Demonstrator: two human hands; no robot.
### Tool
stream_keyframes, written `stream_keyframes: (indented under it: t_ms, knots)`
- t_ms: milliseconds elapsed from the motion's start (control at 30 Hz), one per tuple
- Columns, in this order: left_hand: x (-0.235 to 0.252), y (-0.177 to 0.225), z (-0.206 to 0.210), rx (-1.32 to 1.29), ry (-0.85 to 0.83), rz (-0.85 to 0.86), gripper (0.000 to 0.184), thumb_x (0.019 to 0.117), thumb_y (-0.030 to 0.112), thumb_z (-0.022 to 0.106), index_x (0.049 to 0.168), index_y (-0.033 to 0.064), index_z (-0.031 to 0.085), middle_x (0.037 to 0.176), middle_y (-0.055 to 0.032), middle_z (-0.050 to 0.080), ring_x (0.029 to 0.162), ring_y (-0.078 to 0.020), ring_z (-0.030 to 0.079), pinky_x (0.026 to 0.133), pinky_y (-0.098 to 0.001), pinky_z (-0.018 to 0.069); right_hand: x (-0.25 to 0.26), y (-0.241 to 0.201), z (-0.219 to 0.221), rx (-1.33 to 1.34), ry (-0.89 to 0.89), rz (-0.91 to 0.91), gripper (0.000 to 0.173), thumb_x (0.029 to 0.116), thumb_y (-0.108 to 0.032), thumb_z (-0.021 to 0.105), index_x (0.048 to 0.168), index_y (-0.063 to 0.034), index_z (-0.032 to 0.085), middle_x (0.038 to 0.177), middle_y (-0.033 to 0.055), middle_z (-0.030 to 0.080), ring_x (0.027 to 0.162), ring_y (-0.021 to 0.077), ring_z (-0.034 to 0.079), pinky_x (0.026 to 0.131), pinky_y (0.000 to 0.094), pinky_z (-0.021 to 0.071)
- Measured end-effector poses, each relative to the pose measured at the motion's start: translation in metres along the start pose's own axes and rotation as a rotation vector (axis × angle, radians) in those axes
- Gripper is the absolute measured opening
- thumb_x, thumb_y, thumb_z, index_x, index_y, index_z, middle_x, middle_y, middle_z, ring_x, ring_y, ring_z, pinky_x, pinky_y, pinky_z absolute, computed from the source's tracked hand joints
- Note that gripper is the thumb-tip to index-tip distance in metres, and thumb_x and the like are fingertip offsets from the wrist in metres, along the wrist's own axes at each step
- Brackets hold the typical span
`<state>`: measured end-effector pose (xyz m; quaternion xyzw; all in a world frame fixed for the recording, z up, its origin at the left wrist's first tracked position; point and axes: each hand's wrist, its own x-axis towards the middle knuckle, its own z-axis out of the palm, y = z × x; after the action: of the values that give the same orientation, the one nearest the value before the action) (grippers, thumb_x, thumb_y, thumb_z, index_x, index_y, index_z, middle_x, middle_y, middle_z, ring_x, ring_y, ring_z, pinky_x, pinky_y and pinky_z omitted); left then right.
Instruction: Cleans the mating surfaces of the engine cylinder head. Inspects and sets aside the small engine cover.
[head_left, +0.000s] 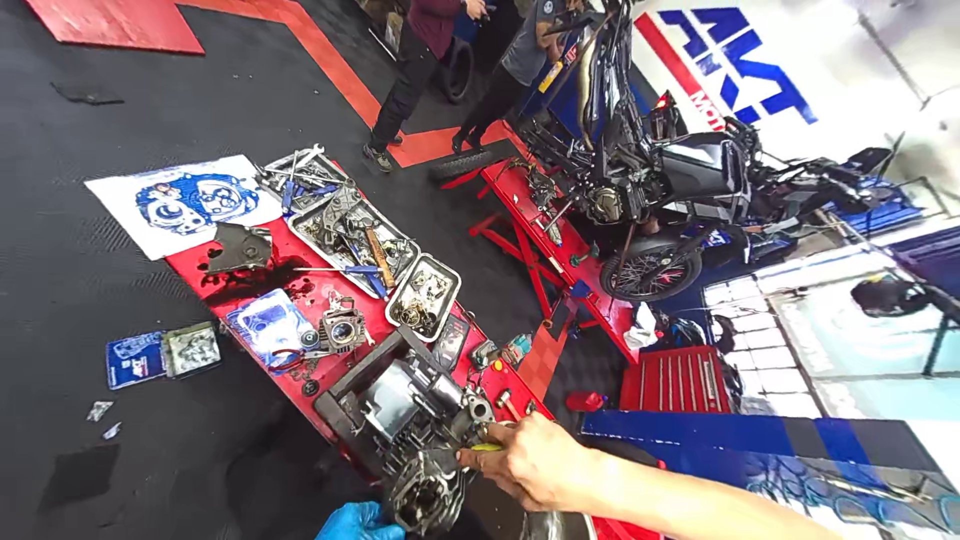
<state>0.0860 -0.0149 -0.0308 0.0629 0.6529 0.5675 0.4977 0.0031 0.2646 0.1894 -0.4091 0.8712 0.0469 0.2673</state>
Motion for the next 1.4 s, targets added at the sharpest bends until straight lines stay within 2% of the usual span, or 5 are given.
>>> stream_keyframes:
  t_ms: [200, 367, 500, 1000, 1400]
  knots:
    - [-0.011, 0.006, -0.001, -0.022, 0.029, -0.028, 0.051, 0.0909, 0.057, 0.072, 0.099, 0.0061, 0.073, 0.087, -0.0098, 0.071, 0.082, -0.0246, 0.069, 0.080, -0.0519, 0.0567, 0.006, 0.003, -0.005, -0.047, 0.036, -0.059, 0.035, 0.1021, -0.032, 0.051, 0.133, -0.0346, 0.067, 0.090, 0.0066, 0.069, 0.059, 0.0241, 0.064, 0.046, 0.0435, 0.0510]
    - [-0.005, -0.009, 0.005, 0.010, 0.070, 0.065, 0.057, 0.0911, 0.062, 0.069, 0.092, 0.0050, 0.072, 0.078, -0.0102, 0.067, 0.075, -0.0258, 0.066, 0.072, -0.0537, 0.0543, 0.006, 0.003, -0.007, -0.061, -0.018, -0.061, 0.041, 0.1038, -0.032, 0.047, 0.141, -0.0338, 0.063, 0.093, 0.0116, 0.070, 0.062, 0.0277, 0.065, 0.046, 0.0440, 0.0473]
    - [-0.003, -0.015, 0.004, 0.019, 0.048, 0.089, 0.061, 0.0933, 0.064, 0.063, 0.091, 0.0030, 0.070, 0.078, -0.0125, 0.066, 0.076, -0.0292, 0.065, 0.073, -0.0570, 0.0522, 0.005, 0.000, -0.006, -0.085, -0.014, -0.038, 0.042, 0.1043, -0.032, 0.047, 0.143, -0.0357, 0.061, 0.093, 0.0116, 0.069, 0.060, 0.0260, 0.063, 0.045, 0.0414, 0.0440]
    - [0.000, -0.015, 0.005, -0.020, 0.006, 0.129, 0.056, 0.0966, 0.058, 0.062, 0.085, 0.0034, 0.064, 0.071, -0.0084, 0.058, 0.068, -0.0245, 0.059, 0.065, -0.0492, 0.0486, 0.013, -0.014, -0.017, -0.231, -0.060, -0.053, 0.044, 0.1043, -0.030, 0.045, 0.145, -0.0326, 0.060, 0.089, 0.0120, 0.066, 0.056, 0.0267, 0.059, 0.042, 0.0394, 0.0386]
    - [-0.001, -0.013, 0.014, -0.168, 0.028, 0.130, 0.038, 0.0972, 0.046, 0.068, 0.084, 0.0103, 0.071, 0.069, 0.0010, 0.066, 0.064, -0.0109, 0.061, 0.064, -0.0377, 0.0505, 0.036, -0.040, -0.040, -0.403, -0.117, -0.161, 0.043, 0.1029, -0.010, 0.042, 0.140, -0.0141, 0.064, 0.076, 0.0129, 0.057, 0.048, 0.0276, 0.050, 0.039, 0.0368, 0.0306]
